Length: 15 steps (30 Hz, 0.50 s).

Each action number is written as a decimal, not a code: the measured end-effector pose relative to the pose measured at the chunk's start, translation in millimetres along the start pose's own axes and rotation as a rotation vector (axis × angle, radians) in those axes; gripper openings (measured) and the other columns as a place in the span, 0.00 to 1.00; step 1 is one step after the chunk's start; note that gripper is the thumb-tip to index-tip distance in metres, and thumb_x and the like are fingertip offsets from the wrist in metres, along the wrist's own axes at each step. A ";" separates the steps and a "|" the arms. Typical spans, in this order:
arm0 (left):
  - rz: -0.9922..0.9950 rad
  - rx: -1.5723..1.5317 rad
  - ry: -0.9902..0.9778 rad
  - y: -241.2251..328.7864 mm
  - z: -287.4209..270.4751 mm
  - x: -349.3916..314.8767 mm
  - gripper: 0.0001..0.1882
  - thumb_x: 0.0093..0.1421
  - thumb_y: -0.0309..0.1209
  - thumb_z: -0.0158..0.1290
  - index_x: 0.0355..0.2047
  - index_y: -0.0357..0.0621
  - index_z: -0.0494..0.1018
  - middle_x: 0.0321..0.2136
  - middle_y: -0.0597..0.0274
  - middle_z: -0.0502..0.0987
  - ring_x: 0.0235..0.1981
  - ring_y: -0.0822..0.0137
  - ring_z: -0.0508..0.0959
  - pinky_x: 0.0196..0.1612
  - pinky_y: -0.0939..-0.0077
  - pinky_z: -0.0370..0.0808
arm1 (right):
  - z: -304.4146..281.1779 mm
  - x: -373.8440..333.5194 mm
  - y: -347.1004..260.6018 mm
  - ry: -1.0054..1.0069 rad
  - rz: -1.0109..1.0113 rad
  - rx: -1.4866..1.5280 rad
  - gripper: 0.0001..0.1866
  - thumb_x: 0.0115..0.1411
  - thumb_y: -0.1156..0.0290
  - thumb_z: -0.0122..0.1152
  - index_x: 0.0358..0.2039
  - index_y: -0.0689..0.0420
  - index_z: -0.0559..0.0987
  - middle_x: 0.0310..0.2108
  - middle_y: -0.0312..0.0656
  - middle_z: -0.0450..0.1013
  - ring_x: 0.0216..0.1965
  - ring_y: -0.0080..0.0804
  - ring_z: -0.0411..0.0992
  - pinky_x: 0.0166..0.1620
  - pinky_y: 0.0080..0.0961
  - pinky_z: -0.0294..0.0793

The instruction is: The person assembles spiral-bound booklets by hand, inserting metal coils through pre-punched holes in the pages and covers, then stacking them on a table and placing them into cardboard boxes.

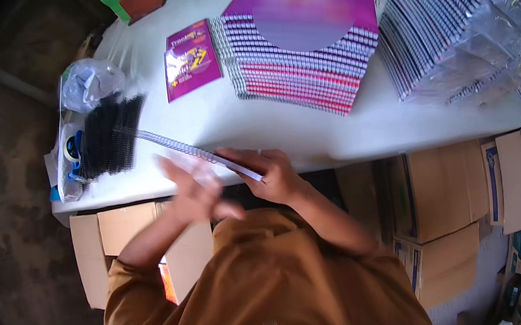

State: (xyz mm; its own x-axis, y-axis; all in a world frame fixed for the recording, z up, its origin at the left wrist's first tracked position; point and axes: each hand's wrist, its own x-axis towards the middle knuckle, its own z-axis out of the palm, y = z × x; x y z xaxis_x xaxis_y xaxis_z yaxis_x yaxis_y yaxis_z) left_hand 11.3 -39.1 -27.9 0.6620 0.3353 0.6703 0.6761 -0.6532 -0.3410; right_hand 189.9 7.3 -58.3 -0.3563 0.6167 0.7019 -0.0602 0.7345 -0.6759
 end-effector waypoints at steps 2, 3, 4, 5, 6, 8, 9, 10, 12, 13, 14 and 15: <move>-0.291 0.171 0.090 -31.9 4.2 6.5 0.55 0.48 0.71 0.37 0.61 0.35 0.47 0.61 0.34 0.45 0.63 0.34 0.40 0.59 0.36 0.32 | 4.5 8.3 -6.6 0.027 -0.107 -0.041 0.21 0.48 0.83 0.57 0.45 0.55 0.76 0.40 0.41 0.76 0.34 0.37 0.76 0.35 0.27 0.76; -0.420 0.202 0.116 -35.7 6.3 10.3 0.56 0.49 0.72 0.35 0.61 0.33 0.46 0.61 0.34 0.44 0.63 0.34 0.39 0.59 0.36 0.32 | 8.5 6.4 -8.6 0.023 -0.087 -0.077 0.21 0.47 0.83 0.57 0.45 0.56 0.76 0.39 0.42 0.76 0.34 0.38 0.76 0.35 0.27 0.77; -0.384 0.054 0.035 -15.6 15.8 -1.3 0.58 0.48 0.73 0.34 0.61 0.30 0.44 0.61 0.31 0.43 0.62 0.32 0.39 0.58 0.35 0.33 | 9.9 5.0 -9.9 0.013 -0.072 -0.115 0.22 0.47 0.84 0.58 0.45 0.56 0.76 0.38 0.43 0.76 0.34 0.38 0.76 0.35 0.27 0.77; -0.360 -0.102 -0.048 4.5 24.5 -12.0 0.61 0.47 0.74 0.33 0.60 0.27 0.42 0.60 0.29 0.42 0.61 0.29 0.38 0.57 0.33 0.34 | 7.9 6.6 -6.8 0.067 -0.052 -0.046 0.22 0.47 0.84 0.58 0.45 0.56 0.76 0.37 0.44 0.76 0.34 0.39 0.77 0.35 0.27 0.77; -0.354 -0.253 -0.135 24.2 33.3 -23.8 0.63 0.46 0.75 0.32 0.60 0.23 0.41 0.60 0.27 0.40 0.60 0.26 0.38 0.57 0.31 0.35 | 7.5 8.6 -3.4 0.123 -0.029 0.028 0.23 0.46 0.85 0.58 0.45 0.57 0.76 0.36 0.45 0.76 0.34 0.39 0.77 0.35 0.28 0.77; -0.144 -0.159 -0.015 33.4 22.6 -12.7 0.60 0.46 0.74 0.34 0.58 0.24 0.47 0.58 0.35 0.52 0.60 0.31 0.45 0.56 0.30 0.33 | 2.1 4.4 -3.9 0.096 -0.017 -0.004 0.22 0.46 0.82 0.60 0.45 0.56 0.76 0.36 0.44 0.77 0.32 0.39 0.77 0.34 0.27 0.77; -0.142 0.010 0.021 17.1 25.0 -7.2 0.60 0.47 0.74 0.31 0.59 0.24 0.46 0.59 0.33 0.46 0.60 0.30 0.42 0.56 0.30 0.33 | 1.4 6.3 -3.3 0.055 -0.040 -0.048 0.22 0.46 0.81 0.60 0.45 0.56 0.76 0.35 0.44 0.77 0.31 0.39 0.77 0.34 0.28 0.77; -0.148 0.168 0.053 1.1 21.2 13.3 0.60 0.48 0.74 0.27 0.60 0.25 0.44 0.60 0.31 0.40 0.61 0.28 0.39 0.56 0.29 0.33 | 2.5 2.6 -4.0 0.011 -0.041 -0.091 0.21 0.47 0.79 0.61 0.45 0.56 0.76 0.34 0.44 0.77 0.31 0.39 0.77 0.34 0.28 0.77; -0.320 0.186 0.151 -19.6 18.0 32.5 0.60 0.49 0.74 0.24 0.61 0.27 0.41 0.61 0.30 0.34 0.62 0.31 0.35 0.56 0.32 0.29 | 8.3 2.7 -5.2 0.011 -0.057 -0.110 0.21 0.47 0.77 0.61 0.45 0.55 0.76 0.34 0.44 0.76 0.30 0.39 0.76 0.33 0.28 0.76; -0.289 0.098 0.088 -4.4 21.5 17.9 0.60 0.47 0.75 0.27 0.61 0.28 0.43 0.61 0.30 0.36 0.62 0.32 0.37 0.56 0.32 0.31 | 7.4 7.1 -9.4 0.053 -0.063 -0.073 0.21 0.47 0.78 0.60 0.45 0.55 0.76 0.35 0.44 0.76 0.31 0.39 0.76 0.34 0.28 0.77; -0.263 -0.001 0.027 10.6 27.3 3.0 0.60 0.46 0.75 0.29 0.60 0.30 0.45 0.60 0.29 0.38 0.61 0.32 0.40 0.56 0.33 0.33 | 4.3 10.9 -11.0 0.097 -0.069 -0.046 0.21 0.47 0.78 0.60 0.45 0.55 0.76 0.36 0.44 0.76 0.31 0.39 0.76 0.34 0.28 0.77; -0.247 -0.093 -0.040 25.5 32.2 -13.5 0.60 0.45 0.75 0.32 0.60 0.31 0.46 0.59 0.29 0.40 0.60 0.32 0.43 0.56 0.34 0.35 | 6.1 5.5 -0.1 0.087 0.001 0.003 0.22 0.46 0.79 0.61 0.45 0.56 0.75 0.38 0.45 0.76 0.33 0.40 0.76 0.35 0.30 0.76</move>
State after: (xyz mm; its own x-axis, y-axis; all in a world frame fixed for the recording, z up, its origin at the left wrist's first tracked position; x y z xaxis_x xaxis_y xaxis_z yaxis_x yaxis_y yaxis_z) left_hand 30.1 -38.4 -66.9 0.4939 0.5177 0.6986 0.7873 -0.6073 -0.1066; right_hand 182.3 8.9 -55.7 -0.2744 0.6398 0.7179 -0.0630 0.7330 -0.6773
